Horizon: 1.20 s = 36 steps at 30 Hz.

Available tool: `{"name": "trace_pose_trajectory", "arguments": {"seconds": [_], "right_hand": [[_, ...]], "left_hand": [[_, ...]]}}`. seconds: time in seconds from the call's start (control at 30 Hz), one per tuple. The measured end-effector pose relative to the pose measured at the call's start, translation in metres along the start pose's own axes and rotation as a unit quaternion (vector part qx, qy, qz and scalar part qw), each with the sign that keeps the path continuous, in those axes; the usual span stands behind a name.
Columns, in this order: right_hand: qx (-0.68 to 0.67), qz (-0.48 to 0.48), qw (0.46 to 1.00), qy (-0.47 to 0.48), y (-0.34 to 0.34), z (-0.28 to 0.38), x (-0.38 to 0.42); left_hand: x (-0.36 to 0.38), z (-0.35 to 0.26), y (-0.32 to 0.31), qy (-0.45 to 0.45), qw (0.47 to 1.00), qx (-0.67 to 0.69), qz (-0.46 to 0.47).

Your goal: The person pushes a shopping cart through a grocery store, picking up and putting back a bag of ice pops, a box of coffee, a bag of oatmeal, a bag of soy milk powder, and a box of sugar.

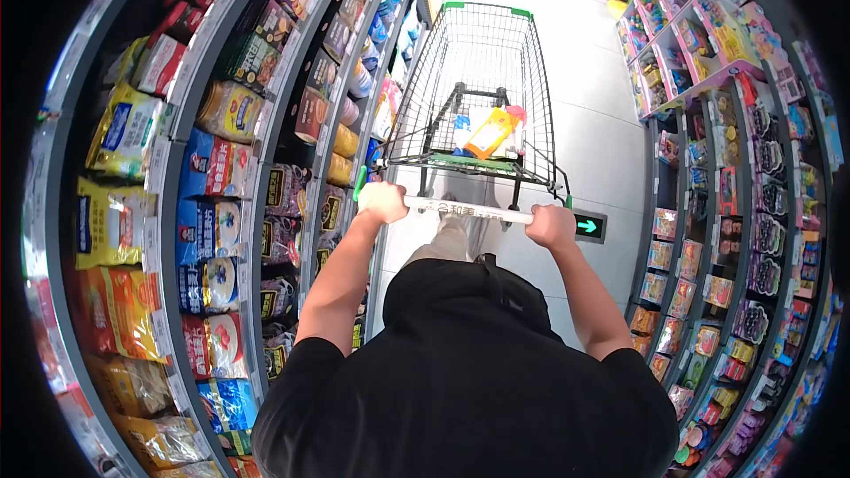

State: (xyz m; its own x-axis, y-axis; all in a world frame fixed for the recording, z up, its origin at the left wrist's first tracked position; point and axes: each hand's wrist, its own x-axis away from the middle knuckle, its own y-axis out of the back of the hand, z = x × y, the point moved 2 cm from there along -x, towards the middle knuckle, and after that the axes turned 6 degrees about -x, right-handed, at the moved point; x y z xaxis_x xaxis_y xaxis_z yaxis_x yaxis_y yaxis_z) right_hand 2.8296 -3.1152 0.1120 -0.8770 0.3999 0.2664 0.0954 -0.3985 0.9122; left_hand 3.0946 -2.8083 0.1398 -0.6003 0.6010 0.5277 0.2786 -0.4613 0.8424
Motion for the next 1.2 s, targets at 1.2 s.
{"name": "trace_pose_trajectory", "arguments": {"seconds": [1.2], "right_hand": [[0.086,0.09,0.99,-0.069,0.2,-0.113,-0.498]], "left_hand": [[-0.472,0.06,0.289,-0.05,0.997,0.038,-0.047]]}}
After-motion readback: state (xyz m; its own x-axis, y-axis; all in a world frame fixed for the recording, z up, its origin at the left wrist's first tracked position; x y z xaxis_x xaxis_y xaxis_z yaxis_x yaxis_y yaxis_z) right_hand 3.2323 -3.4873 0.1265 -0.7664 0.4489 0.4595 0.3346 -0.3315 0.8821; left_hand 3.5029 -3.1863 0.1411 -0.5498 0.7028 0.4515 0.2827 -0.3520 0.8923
